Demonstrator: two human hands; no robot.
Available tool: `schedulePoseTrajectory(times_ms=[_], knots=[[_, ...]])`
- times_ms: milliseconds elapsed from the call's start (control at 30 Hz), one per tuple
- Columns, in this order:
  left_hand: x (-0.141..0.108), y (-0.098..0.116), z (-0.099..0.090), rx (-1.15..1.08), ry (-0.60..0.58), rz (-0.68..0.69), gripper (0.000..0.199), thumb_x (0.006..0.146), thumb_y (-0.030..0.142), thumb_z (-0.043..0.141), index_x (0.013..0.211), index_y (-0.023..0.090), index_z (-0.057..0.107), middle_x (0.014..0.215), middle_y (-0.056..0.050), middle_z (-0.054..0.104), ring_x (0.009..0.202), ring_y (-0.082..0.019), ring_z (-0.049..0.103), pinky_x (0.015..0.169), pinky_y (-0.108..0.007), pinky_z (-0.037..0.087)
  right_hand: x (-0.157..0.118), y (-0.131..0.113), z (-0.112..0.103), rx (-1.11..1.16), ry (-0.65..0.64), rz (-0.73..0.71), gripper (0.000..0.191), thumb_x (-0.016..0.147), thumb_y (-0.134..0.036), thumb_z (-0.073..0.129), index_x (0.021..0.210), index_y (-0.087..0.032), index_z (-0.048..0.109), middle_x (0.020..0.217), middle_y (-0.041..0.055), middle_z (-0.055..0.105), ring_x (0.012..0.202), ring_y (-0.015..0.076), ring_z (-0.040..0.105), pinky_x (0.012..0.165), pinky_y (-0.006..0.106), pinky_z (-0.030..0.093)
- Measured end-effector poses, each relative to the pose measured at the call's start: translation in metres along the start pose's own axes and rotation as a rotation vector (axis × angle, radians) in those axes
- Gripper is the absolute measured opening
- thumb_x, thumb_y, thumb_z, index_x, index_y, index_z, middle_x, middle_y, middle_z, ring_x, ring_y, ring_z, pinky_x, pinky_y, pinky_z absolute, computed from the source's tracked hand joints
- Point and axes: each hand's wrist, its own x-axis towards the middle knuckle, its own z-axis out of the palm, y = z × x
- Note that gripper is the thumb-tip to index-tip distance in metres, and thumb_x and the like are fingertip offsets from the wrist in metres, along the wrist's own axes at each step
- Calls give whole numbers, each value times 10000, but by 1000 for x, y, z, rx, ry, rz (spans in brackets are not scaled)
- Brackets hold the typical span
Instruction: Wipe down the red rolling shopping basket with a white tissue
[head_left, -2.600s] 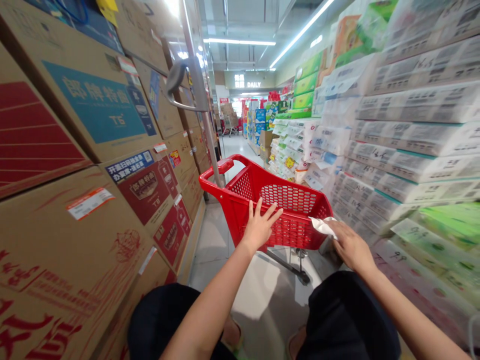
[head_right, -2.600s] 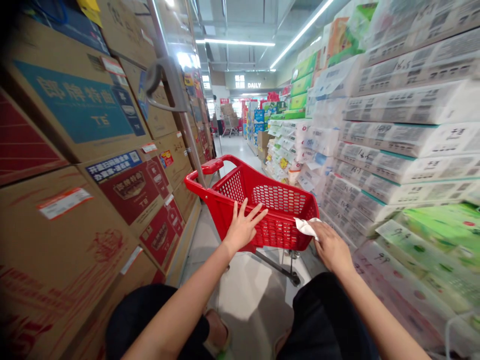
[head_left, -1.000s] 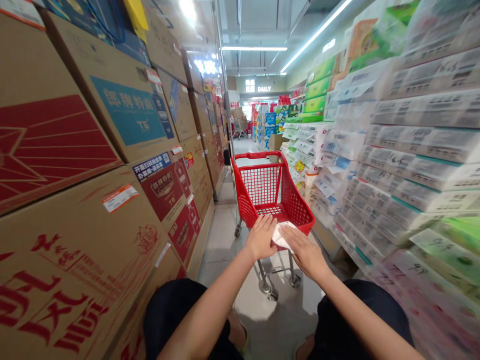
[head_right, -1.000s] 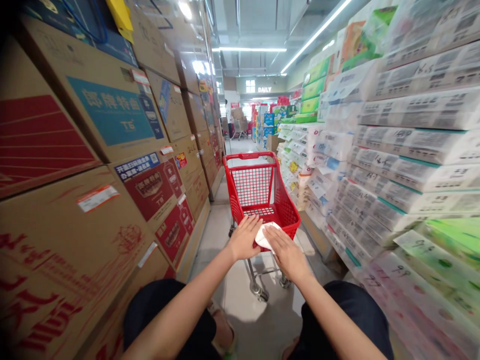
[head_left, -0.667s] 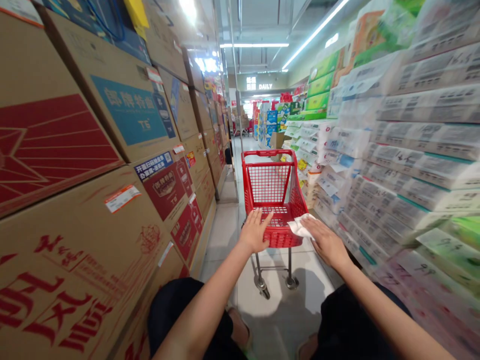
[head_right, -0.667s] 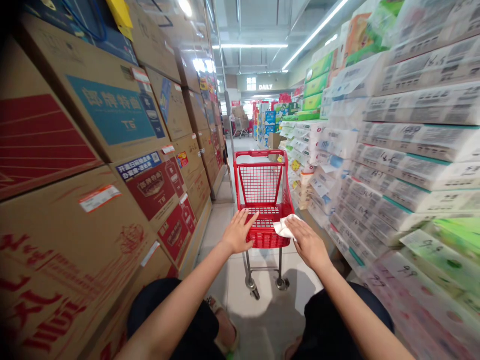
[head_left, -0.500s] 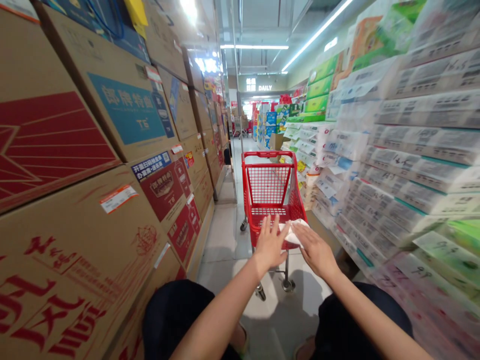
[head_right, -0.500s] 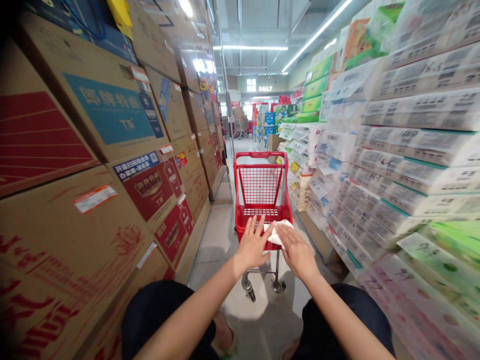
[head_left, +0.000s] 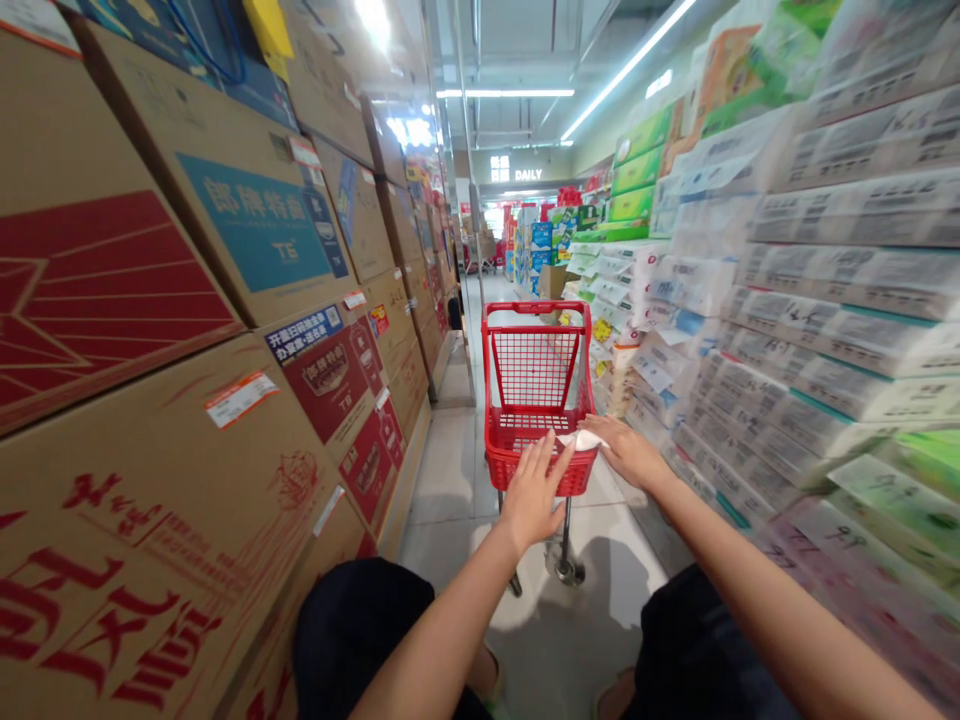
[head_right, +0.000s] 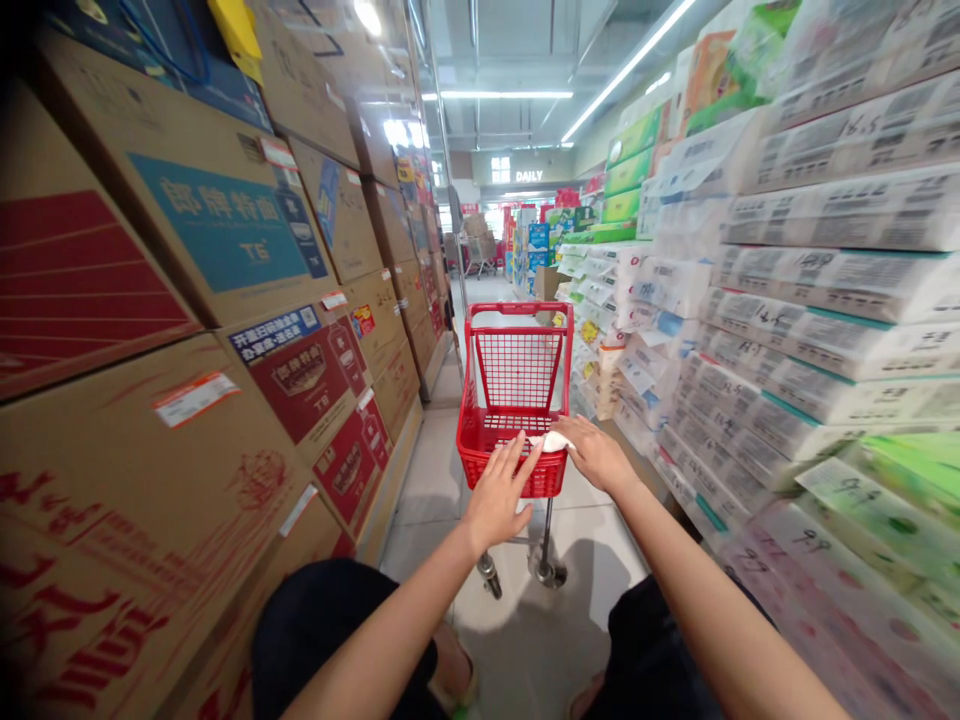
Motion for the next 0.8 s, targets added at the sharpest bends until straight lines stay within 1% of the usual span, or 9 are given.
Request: schedulePoseTrajectory(times_ms=[67, 133, 267, 367, 500, 600, 667, 733, 800], knots=[[1, -5, 3, 1, 3, 11, 1119, 816, 309, 734, 1666, 218, 11, 1728, -93, -72, 1599, -322, 86, 1301, -479, 134, 0, -2, 4, 0, 0, -6, 455, 978, -167, 409, 1381, -195, 619, 1370, 111, 680, 1388, 240, 542, 1211, 541, 384], [2, -11, 6, 1, 12, 17, 1096, 850, 371, 732, 1666, 206, 18, 1729, -100, -55, 1601, -307, 64, 1301, -475, 140, -5, -8, 8, 4, -4, -18, 433, 988, -180, 409, 1360, -185, 631, 1353, 117, 689, 1381, 238, 549, 1213, 522, 391], [0, -21, 9, -9, 64, -13, 998, 949, 534, 630, 1665, 203, 19, 1731, -103, -15, 1604, -280, 53, 1294, -481, 175, -20, -29, 17, 25, 49, -7, 434, 981, -187, 430, 1374, -174, 614, 1391, 132, 661, 1393, 255, 535, 1208, 533, 401], [-8, -24, 8, -11, 103, -48, 913, 999, 559, 546, 1666, 219, 22, 1733, -98, 6, 1603, -274, 70, 1285, -494, 206, -24, -51, 19, 36, 84, 9, 430, 973, -188, 452, 1367, -161, 621, 1389, 143, 660, 1382, 266, 543, 1203, 536, 408], [-31, -34, -2, -4, 125, -62, 838, 1029, 545, 490, 1667, 236, 43, 1734, -102, 15, 1601, -288, 88, 1276, -514, 217, -22, -91, 17, 39, 72, -20, 443, 952, -166, 478, 1369, -159, 626, 1370, 144, 672, 1350, 277, 569, 1185, 534, 431], [-51, -51, -15, 7, 129, -91, 860, 1014, 543, 524, 1667, 245, 49, 1734, -107, -13, 1599, -313, 85, 1267, -539, 220, -13, -122, 15, 73, 11, -103, 504, 919, -125, 491, 1411, -162, 594, 1385, 132, 666, 1342, 263, 575, 1194, 513, 427], [-64, -68, -24, 18, 126, -112, 879, 996, 549, 556, 1666, 256, 70, 1732, -108, -43, 1598, -333, 80, 1261, -557, 221, -3, -134, 15, 112, -48, -183, 551, 900, -109, 504, 1444, -177, 567, 1413, 116, 651, 1352, 243, 568, 1212, 491, 409], [-74, -87, -32, 29, 125, -141, 863, 997, 553, 552, 1665, 255, 92, 1730, -118, -60, 1596, -350, 73, 1252, -572, 228, 11, -135, 16, 132, -87, -248, 593, 891, -93, 501, 1476, -185, 536, 1458, 105, 619, 1391, 224, 533, 1232, 473, 384], [-79, -102, -38, 46, 135, -201, 822, 1017, 547, 515, 1664, 249, 105, 1730, -131, -52, 1594, -357, 80, 1240, -578, 251, 27, -125, 18, 115, -98, -262, 646, 873, -62, 482, 1507, -181, 503, 1509, 104, 574, 1443, 212, 477, 1250, 469, 355]])
